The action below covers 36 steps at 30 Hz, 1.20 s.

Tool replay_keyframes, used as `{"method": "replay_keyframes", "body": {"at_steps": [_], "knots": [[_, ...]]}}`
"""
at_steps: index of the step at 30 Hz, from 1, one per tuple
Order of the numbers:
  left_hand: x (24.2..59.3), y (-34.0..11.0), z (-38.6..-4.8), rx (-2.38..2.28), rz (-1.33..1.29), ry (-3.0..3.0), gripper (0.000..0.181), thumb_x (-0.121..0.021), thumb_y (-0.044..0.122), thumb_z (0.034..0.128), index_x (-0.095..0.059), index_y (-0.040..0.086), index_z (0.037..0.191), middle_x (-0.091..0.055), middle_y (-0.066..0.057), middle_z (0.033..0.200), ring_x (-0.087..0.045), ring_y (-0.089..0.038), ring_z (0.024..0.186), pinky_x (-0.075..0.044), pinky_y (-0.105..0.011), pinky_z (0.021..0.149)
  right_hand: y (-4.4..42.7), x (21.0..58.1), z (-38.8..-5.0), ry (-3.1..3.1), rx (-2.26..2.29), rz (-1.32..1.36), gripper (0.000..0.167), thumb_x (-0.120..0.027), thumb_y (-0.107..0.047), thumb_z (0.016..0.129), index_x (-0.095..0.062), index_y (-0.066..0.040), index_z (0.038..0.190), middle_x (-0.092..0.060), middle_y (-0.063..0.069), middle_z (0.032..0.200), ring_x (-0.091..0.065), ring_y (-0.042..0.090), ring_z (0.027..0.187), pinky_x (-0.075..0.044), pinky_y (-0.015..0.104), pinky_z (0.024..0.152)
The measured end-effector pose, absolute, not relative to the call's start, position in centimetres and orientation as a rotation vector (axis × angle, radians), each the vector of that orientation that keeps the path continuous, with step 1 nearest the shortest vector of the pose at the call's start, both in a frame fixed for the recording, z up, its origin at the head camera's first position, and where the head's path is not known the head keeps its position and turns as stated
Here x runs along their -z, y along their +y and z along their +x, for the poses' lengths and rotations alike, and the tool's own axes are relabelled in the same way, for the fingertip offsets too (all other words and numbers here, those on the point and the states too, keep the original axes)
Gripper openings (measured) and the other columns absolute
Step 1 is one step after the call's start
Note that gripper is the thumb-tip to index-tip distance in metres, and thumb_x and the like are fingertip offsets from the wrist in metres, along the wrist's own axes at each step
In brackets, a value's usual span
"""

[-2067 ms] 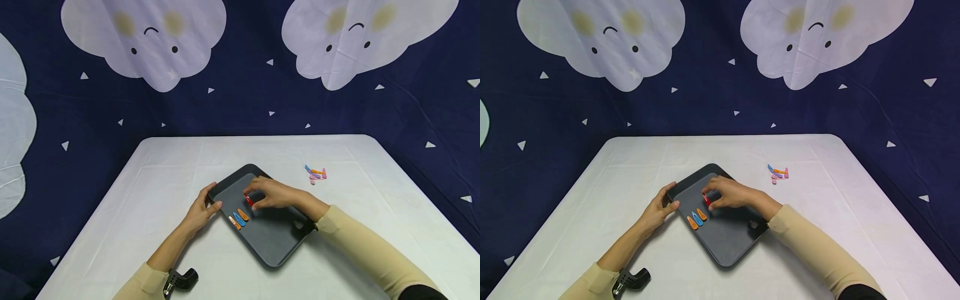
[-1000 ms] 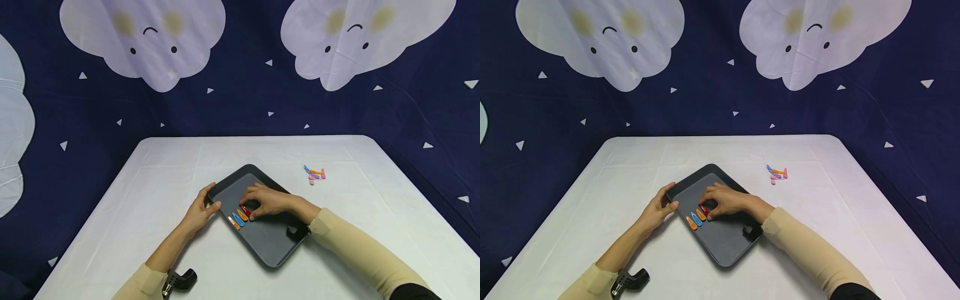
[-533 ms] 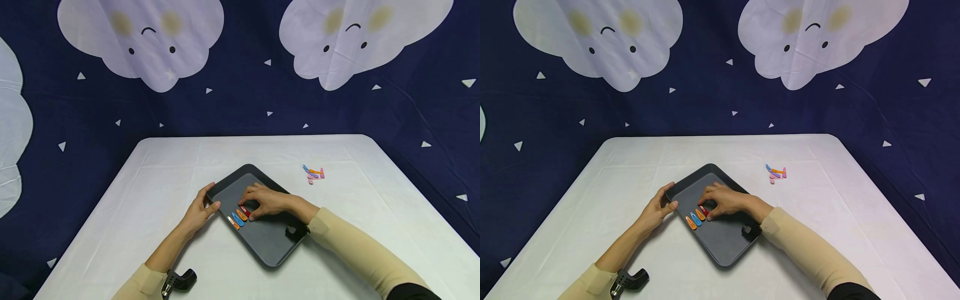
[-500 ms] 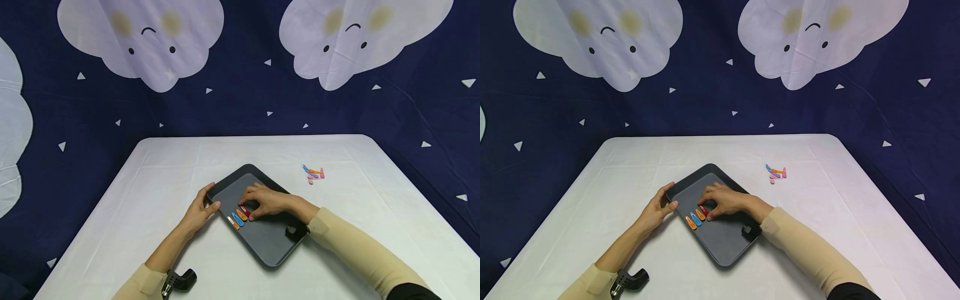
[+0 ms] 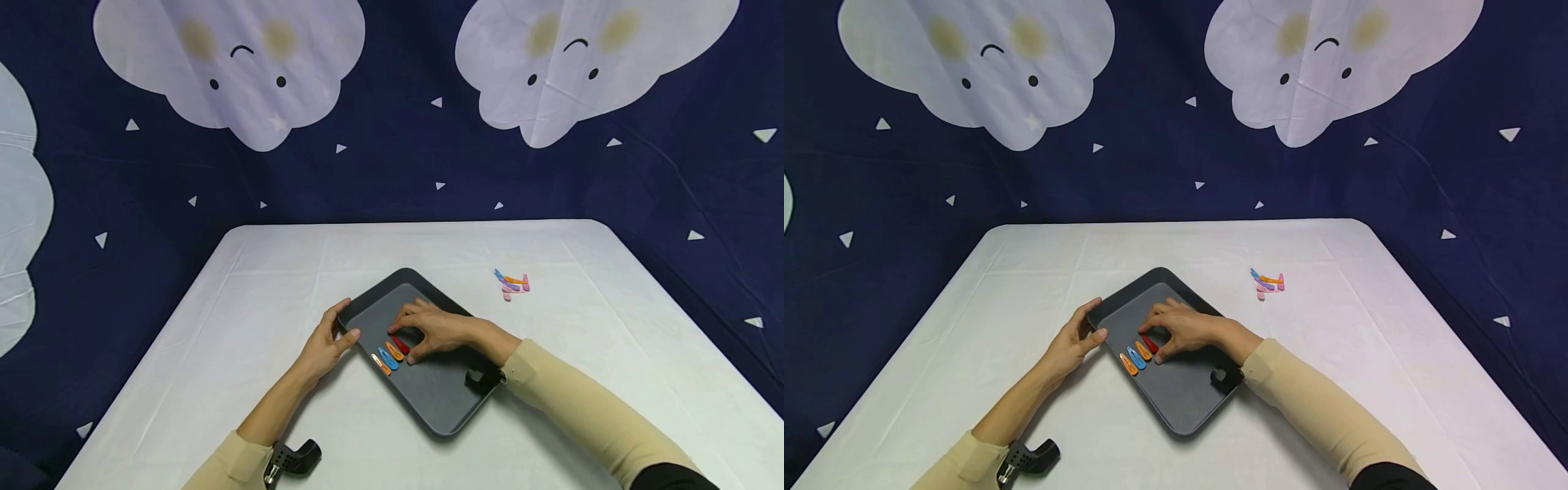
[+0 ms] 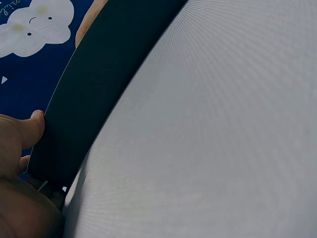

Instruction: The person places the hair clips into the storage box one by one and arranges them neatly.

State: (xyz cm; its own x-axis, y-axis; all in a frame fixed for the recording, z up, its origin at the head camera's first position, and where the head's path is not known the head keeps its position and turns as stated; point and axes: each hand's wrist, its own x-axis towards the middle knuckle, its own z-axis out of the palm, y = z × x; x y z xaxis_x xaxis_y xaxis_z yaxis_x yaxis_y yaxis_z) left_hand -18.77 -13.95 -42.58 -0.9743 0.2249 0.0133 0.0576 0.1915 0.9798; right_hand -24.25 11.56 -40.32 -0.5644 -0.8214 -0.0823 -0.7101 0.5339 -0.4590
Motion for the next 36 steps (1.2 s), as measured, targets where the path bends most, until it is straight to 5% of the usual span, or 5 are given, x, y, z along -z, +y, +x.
{"method": "replay_keyframes", "body": {"at_steps": [19,36], "knots": [[42.6,-13.9,-18.7,-1.905,0.271,2.322,0.065,-0.057,0.008,0.0925,-0.024,0.013,0.148,-0.027,-0.022,0.152,-0.020,-0.036,0.144,-0.017,-0.049,0.118,12.8,38.2,-24.8,2.519,0.716,-1.337,0.057,-0.076,-0.035,0.078,-0.059,-0.010,0.127,-0.060,0.000,0.118,-0.052,0.016,0.114,-0.040,0.043,0.104],[42.6,-13.9,-18.8,-1.888,0.261,2.313,0.066,-0.058,0.009,0.0926,-0.023,0.013,0.149,-0.026,-0.022,0.153,-0.019,-0.035,0.145,-0.021,-0.049,0.117,19.3,33.7,-26.4,2.722,0.963,-1.093,0.054,-0.076,-0.033,0.079,-0.058,-0.016,0.127,-0.060,0.004,0.120,-0.050,0.019,0.110,-0.043,0.043,0.093]]}}
